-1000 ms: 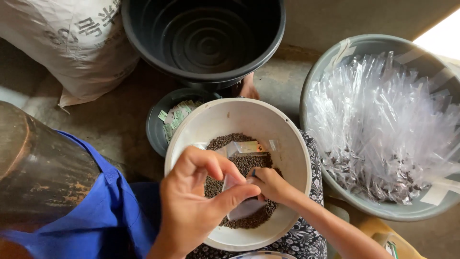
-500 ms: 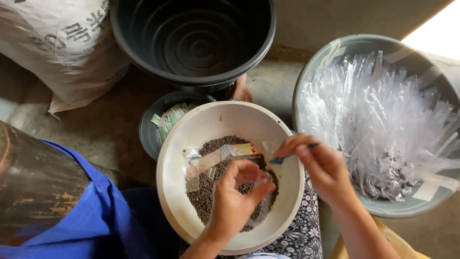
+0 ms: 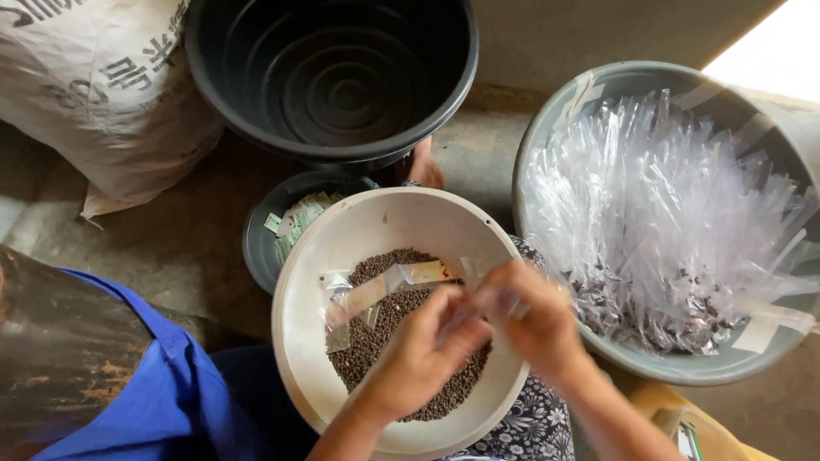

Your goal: A person is manually packaging food pellets into small plastic bags using a spoon and a funnel to transfer them from a large bowl.

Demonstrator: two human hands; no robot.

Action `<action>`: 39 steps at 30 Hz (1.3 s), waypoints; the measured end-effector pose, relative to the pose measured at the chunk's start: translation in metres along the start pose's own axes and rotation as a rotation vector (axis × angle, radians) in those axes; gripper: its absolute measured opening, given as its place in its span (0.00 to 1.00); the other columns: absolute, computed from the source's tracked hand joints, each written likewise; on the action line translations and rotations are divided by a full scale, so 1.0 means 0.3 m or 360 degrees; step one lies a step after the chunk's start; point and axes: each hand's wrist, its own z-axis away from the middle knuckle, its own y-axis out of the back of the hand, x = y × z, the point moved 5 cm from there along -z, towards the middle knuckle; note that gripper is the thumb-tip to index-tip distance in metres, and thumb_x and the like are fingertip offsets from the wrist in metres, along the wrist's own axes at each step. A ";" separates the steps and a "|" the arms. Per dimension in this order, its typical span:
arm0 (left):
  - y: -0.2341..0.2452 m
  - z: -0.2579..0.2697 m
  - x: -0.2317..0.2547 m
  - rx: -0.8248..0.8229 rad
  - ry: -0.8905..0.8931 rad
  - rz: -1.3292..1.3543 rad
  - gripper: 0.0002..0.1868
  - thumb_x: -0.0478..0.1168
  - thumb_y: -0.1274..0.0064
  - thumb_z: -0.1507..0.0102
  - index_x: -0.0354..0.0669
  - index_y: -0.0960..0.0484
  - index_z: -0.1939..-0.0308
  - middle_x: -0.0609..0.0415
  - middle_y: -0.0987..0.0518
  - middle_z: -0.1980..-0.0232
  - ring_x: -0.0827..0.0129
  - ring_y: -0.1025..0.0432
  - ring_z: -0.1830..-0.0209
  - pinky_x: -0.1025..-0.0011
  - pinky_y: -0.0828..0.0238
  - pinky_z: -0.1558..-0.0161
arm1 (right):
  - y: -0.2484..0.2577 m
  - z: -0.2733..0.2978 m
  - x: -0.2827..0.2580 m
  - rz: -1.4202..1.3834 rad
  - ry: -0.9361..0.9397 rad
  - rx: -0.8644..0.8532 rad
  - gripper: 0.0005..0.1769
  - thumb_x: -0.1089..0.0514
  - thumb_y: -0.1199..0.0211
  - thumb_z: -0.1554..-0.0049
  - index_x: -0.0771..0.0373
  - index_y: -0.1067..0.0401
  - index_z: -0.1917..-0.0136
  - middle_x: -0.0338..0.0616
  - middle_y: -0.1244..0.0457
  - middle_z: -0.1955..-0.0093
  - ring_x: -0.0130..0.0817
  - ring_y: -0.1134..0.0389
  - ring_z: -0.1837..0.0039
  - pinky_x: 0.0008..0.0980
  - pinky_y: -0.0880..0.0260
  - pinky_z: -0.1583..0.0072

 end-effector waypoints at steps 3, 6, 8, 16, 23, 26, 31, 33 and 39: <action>0.086 -0.003 -0.069 -0.0044 -0.0205 0.0032 0.13 0.45 0.60 0.26 0.44 0.24 0.58 0.63 0.38 0.74 0.78 0.45 0.77 0.80 0.50 0.77 | 0.080 0.017 0.180 -0.0531 -0.0345 0.0328 0.12 0.50 0.41 0.35 0.56 0.28 0.58 0.29 0.42 0.68 0.17 0.48 0.67 0.19 0.51 0.64; 0.218 -0.059 -0.079 0.1000 -0.0773 -0.1396 0.05 0.42 0.46 0.33 0.56 0.15 0.63 0.60 0.28 0.65 0.67 0.32 0.63 0.67 0.36 0.55 | 0.012 0.057 0.126 -0.0491 -0.0206 0.0316 0.11 0.58 0.34 0.41 0.64 0.23 0.64 0.39 0.35 0.75 0.24 0.37 0.73 0.23 0.37 0.67; 0.217 -0.031 -0.036 0.1003 -0.0647 -0.1119 0.08 0.40 0.51 0.33 0.47 0.16 0.58 0.55 0.22 0.63 0.67 0.26 0.64 0.69 0.29 0.60 | -0.082 0.065 0.012 -0.0306 -0.0046 -0.0036 0.03 0.62 0.34 0.42 0.64 0.23 0.55 0.42 0.32 0.63 0.31 0.31 0.61 0.27 0.29 0.56; 0.050 0.013 -0.046 0.0665 -0.1021 -0.1071 0.20 0.19 0.44 0.45 0.37 0.17 0.51 0.48 0.14 0.51 0.62 0.19 0.50 0.65 0.24 0.40 | -0.150 0.095 0.130 -0.0324 -0.0515 0.0008 0.16 0.62 0.53 0.33 0.70 0.36 0.35 0.47 0.35 0.49 0.23 0.35 0.66 0.16 0.29 0.66; 0.079 0.046 0.004 0.1063 -0.1360 -0.1509 0.06 0.35 0.48 0.32 0.40 0.22 0.51 0.52 0.18 0.50 0.63 0.24 0.49 0.64 0.35 0.45 | -0.239 0.165 0.169 -0.1384 -0.1184 0.0044 0.11 0.51 0.37 0.38 0.59 0.35 0.54 0.35 0.45 0.73 0.20 0.48 0.75 0.20 0.48 0.74; 0.118 0.057 0.020 0.0840 -0.0872 -0.1051 0.09 0.37 0.46 0.34 0.41 0.23 0.50 0.52 0.18 0.56 0.66 0.23 0.57 0.70 0.29 0.54 | -0.229 0.196 0.194 -0.1343 -0.1079 -0.0177 0.08 0.54 0.37 0.38 0.60 0.27 0.52 0.33 0.41 0.68 0.19 0.45 0.70 0.19 0.46 0.69; 0.113 0.027 -0.092 0.0465 -0.0266 0.0055 0.06 0.37 0.41 0.36 0.42 0.23 0.61 0.53 0.22 0.65 0.69 0.28 0.65 0.74 0.26 0.59 | -0.160 0.172 0.127 -0.2077 -0.1035 -0.0301 0.09 0.58 0.45 0.34 0.64 0.29 0.52 0.38 0.39 0.62 0.22 0.40 0.65 0.21 0.39 0.62; 0.101 0.004 -0.109 0.0446 -0.0549 -0.0666 0.05 0.29 0.45 0.36 0.43 0.22 0.60 0.54 0.18 0.62 0.71 0.24 0.66 0.79 0.19 0.64 | -0.173 0.209 0.123 -0.1787 -0.1149 -0.0479 0.12 0.55 0.38 0.36 0.64 0.25 0.59 0.40 0.40 0.60 0.21 0.43 0.67 0.19 0.44 0.67; 0.107 -0.032 -0.131 0.0454 -0.0216 -0.0579 0.14 0.49 0.57 0.29 0.46 0.21 0.61 0.59 0.24 0.74 0.75 0.29 0.80 0.78 0.30 0.82 | -0.209 0.234 0.220 -0.0997 -0.1213 -0.0106 0.10 0.56 0.43 0.35 0.65 0.29 0.48 0.38 0.41 0.71 0.23 0.41 0.73 0.21 0.45 0.73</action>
